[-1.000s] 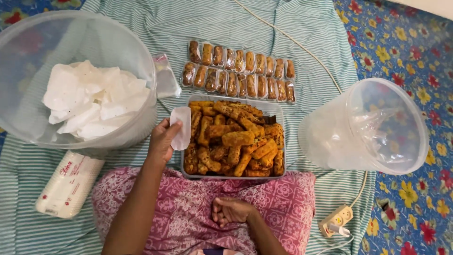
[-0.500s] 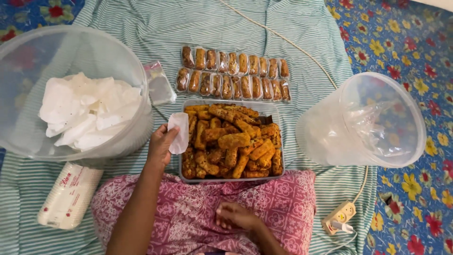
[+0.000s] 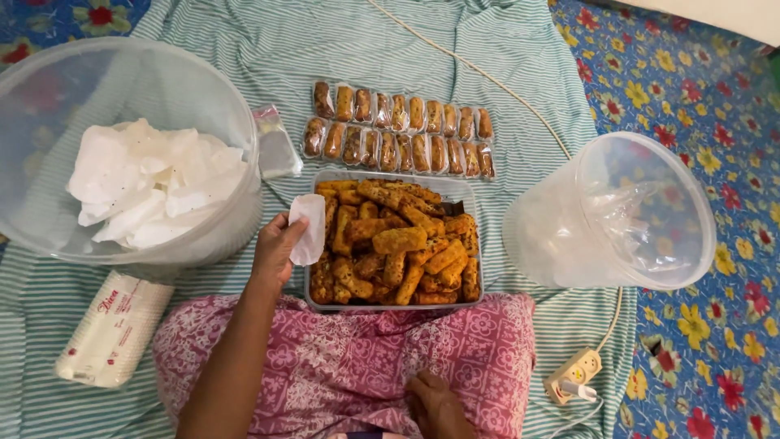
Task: Wrapping fried snacks in paper slips and placing them into small plastic sleeves for individual packaging.
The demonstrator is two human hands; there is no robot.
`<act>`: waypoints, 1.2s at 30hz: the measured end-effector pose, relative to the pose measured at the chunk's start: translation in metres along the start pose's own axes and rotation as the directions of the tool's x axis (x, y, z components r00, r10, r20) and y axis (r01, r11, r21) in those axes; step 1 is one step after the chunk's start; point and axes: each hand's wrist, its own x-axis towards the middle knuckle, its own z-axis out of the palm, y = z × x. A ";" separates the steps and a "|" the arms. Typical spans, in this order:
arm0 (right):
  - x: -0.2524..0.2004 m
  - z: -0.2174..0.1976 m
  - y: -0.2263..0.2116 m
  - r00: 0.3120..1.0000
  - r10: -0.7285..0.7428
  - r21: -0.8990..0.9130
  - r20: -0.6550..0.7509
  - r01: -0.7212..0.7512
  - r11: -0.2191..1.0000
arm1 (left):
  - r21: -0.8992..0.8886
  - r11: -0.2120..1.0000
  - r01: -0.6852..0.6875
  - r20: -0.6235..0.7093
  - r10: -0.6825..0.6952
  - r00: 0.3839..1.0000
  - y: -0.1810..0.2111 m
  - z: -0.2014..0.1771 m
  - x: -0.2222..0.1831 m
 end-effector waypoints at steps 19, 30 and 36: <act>-0.025 0.052 0.052 0.921 -0.319 -0.401 -0.225 0.211 0.891 | 0.011 0.999 -0.035 -0.005 0.035 0.999 -0.017 -0.006 0.009; -0.033 0.093 0.126 0.907 -0.386 -0.509 -0.170 0.254 0.822 | 0.054 0.999 0.000 0.014 0.000 1.000 -0.013 0.000 -0.001; -0.042 0.074 0.083 0.929 -0.282 -0.444 -0.241 0.152 0.883 | 0.043 0.999 -0.027 -0.013 0.028 1.000 -0.018 -0.006 0.003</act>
